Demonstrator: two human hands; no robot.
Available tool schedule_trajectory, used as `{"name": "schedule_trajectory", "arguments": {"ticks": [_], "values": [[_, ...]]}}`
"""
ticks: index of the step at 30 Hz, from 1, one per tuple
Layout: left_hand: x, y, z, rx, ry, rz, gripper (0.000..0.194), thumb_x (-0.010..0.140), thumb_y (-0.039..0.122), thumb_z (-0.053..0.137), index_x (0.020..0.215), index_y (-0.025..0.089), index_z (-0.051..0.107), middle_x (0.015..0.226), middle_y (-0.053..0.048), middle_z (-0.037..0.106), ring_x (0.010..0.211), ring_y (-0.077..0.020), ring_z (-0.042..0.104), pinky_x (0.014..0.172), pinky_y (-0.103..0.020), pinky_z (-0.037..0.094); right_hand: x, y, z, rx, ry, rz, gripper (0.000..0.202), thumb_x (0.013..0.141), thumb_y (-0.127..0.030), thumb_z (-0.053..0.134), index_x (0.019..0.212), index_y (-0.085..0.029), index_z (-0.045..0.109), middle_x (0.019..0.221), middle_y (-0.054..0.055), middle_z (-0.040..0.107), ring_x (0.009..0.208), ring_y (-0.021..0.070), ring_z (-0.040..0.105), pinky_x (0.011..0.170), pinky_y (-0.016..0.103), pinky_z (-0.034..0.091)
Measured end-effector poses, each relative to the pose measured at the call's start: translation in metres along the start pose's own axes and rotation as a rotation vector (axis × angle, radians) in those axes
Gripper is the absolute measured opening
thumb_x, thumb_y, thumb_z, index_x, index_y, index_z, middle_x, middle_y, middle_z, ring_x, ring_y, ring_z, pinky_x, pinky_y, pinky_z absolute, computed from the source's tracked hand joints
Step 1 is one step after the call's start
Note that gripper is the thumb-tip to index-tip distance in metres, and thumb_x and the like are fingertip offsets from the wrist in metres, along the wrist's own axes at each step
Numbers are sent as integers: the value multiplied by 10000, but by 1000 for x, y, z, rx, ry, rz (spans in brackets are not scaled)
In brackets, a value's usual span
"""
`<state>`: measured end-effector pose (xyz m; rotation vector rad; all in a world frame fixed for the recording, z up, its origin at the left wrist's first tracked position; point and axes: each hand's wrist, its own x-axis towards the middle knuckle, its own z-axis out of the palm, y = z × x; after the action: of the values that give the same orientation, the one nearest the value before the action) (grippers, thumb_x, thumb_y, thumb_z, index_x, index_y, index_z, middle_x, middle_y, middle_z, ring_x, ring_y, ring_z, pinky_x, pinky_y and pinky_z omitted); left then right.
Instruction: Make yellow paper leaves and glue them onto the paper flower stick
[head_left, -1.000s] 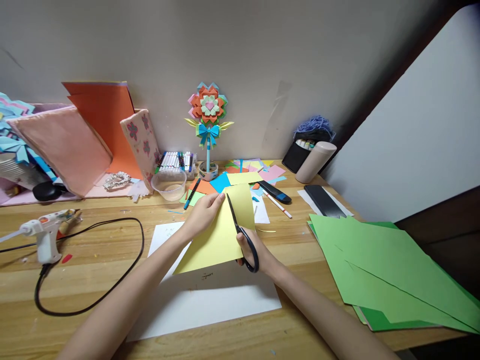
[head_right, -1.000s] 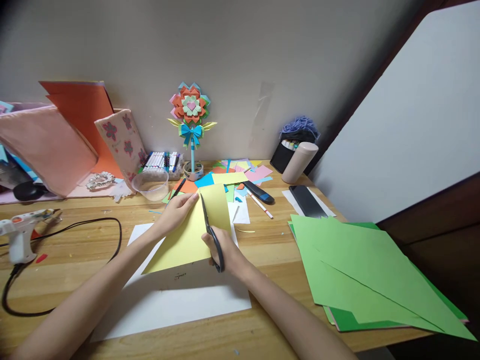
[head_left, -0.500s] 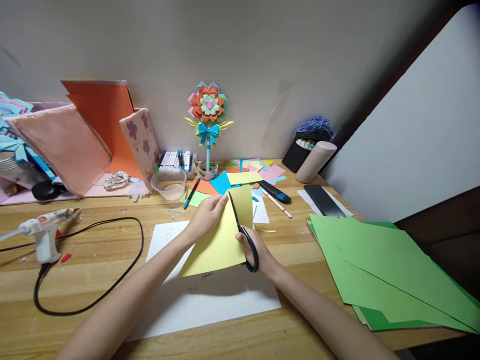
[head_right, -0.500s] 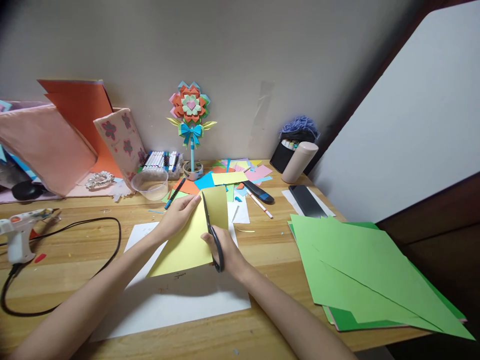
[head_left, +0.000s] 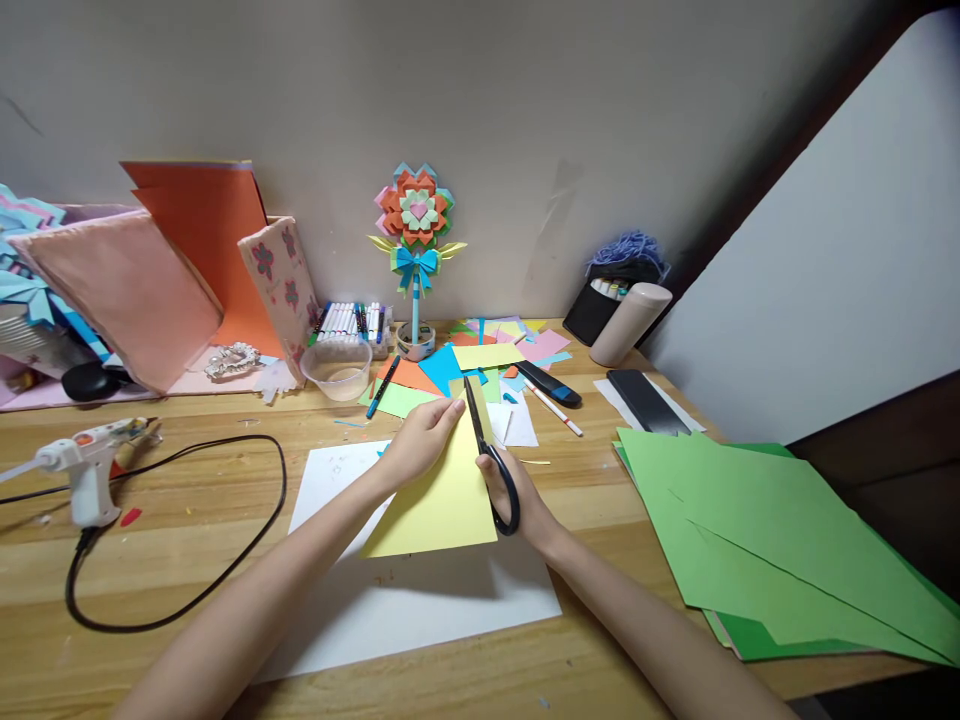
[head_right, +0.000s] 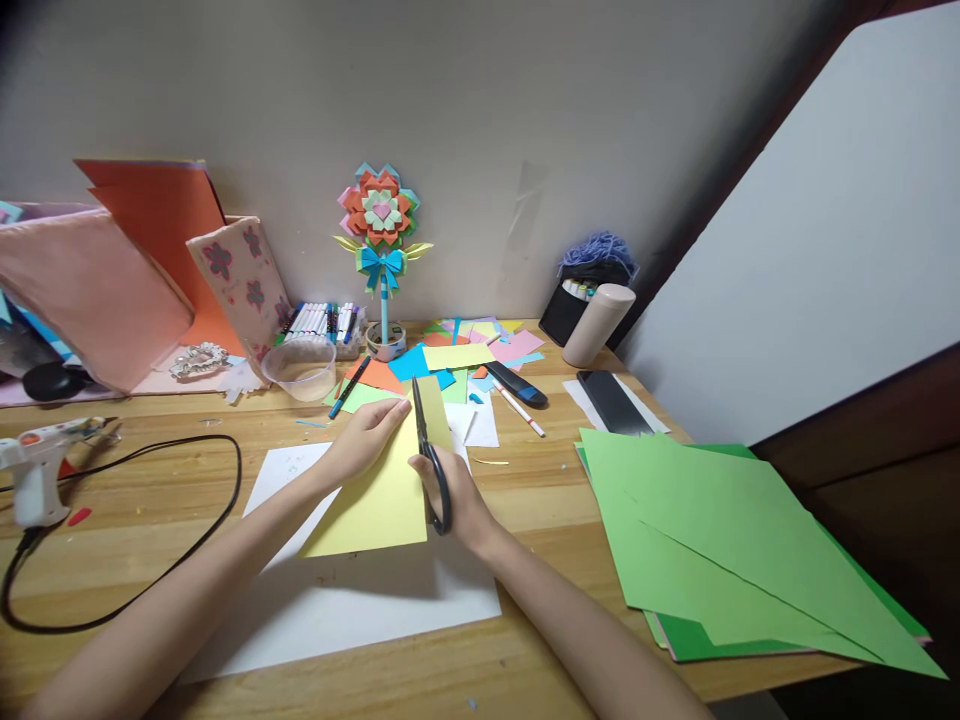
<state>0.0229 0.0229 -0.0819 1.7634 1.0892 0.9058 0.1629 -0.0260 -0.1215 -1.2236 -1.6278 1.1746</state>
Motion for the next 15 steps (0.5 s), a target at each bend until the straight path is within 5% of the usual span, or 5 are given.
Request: {"name": "schedule_trajectory", "arguments": {"ticks": [5, 10, 12, 15], "values": [[10, -19, -19, 187, 56, -26, 430, 843, 519, 298, 650, 167, 456, 621, 11, 465, 622, -141, 436, 568, -238, 340, 11, 8, -11, 107, 45, 187, 520, 750, -701, 332, 681, -195, 431, 428, -74, 376, 324, 90, 387, 336, 206, 331], [19, -37, -56, 654, 169, -253, 338, 818, 451, 415, 777, 151, 566, 789, -82, 578, 804, -238, 536, 681, -313, 384, 29, 14, -50, -633, 298, 135, 348, 779, -517, 474, 696, -187, 547, 607, 14, 571, 587, 160, 548, 509, 239, 364], [14, -21, -70, 699, 283, -192, 303, 795, 405, 486, 879, 128, 575, 903, -128, 577, 901, -269, 534, 742, -353, 402, 34, 19, -63, -914, 350, 221, 266, 767, -445, 525, 774, -188, 594, 712, 55, 631, 696, 200, 591, 563, 259, 371], [-6, 24, -91, 452, 427, 52, 317, 829, 383, 464, 1050, 172, 545, 1077, -114, 550, 984, -229, 526, 833, -359, 422, 37, 22, -74, -1104, 324, 327, 243, 778, -368, 539, 885, -167, 624, 810, 107, 656, 762, 230, 614, 606, 282, 389]]}}
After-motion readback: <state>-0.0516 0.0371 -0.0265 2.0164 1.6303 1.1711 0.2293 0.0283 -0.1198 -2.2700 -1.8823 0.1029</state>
